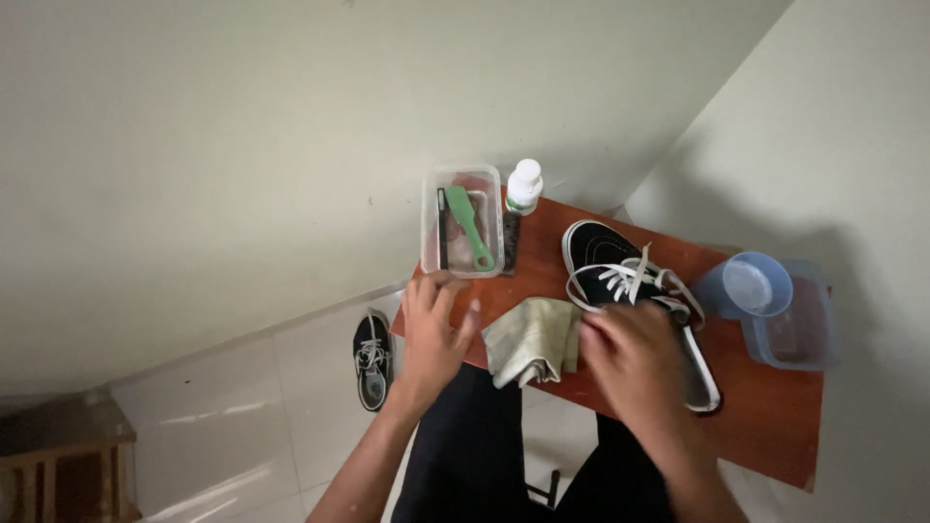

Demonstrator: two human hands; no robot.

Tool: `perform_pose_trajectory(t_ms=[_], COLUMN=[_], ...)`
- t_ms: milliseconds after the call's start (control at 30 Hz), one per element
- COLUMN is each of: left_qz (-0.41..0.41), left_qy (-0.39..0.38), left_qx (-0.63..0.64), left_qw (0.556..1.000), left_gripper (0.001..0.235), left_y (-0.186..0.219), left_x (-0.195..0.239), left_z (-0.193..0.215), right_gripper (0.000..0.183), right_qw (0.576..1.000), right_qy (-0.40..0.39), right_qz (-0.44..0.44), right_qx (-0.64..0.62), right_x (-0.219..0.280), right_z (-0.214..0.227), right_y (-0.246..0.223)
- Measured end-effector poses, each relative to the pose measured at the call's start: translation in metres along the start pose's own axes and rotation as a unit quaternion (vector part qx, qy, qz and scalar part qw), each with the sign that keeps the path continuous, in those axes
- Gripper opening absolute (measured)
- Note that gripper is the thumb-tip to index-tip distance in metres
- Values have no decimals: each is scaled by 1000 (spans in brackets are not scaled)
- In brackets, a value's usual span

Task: The person cleans a black and white sneaker by first wiping it with a cloth, then scrubbing the upper and sole with a green brush, and finally wiping it again. The shoe is handled one at a time on a small wooden table with cleaning supplies nearby.

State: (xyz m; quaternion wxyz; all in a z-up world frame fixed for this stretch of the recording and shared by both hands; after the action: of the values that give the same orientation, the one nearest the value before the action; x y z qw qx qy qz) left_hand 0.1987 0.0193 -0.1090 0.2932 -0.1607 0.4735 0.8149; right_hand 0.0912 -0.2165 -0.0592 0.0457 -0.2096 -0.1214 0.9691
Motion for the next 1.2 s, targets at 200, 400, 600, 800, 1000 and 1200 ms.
perform_pose_trajectory(t_ms=[200, 400, 600, 800, 1000, 1200], left_qz=[64, 110, 125, 108, 106, 139], left_qy=[39, 13, 6, 7, 18, 11], left_qx=[-35, -84, -74, -78, -58, -6], left_qw=[997, 990, 989, 991, 993, 990], left_gripper=[15, 28, 27, 27, 29, 38], left_y=[-12, -43, -55, -52, -48, -20], left_x=[-17, -25, -21, -24, -20, -35], left_z=[9, -2, -8, -5, -3, 3], right_gripper=[14, 28, 34, 31, 36, 49], right_qw=[976, 939, 915, 924, 957, 948], right_qy=[121, -206, -250, -218, -216, -239], right_qz=[181, 107, 106, 120, -44, -152], right_qx=[18, 252, 297, 291, 187, -146], right_x=[-107, -140, -148, -156, -147, -128], right_z=[-128, -166, -174, -169, -133, -87], right_y=[-56, -88, -93, -100, -93, -82])
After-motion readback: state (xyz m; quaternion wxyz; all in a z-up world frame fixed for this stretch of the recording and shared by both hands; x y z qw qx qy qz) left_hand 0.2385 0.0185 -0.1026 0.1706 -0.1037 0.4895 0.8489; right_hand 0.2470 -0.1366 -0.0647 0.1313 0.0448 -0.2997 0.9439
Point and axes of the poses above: each hand's wrist, its own x-axis away from the middle knuckle, its own z-axis out of the back of the hand, y = z × x, the point moved 1 cm from there along -x, towards the middle knuckle, and after that the axes turned 14 degrees about x, right-handed, at the moved point
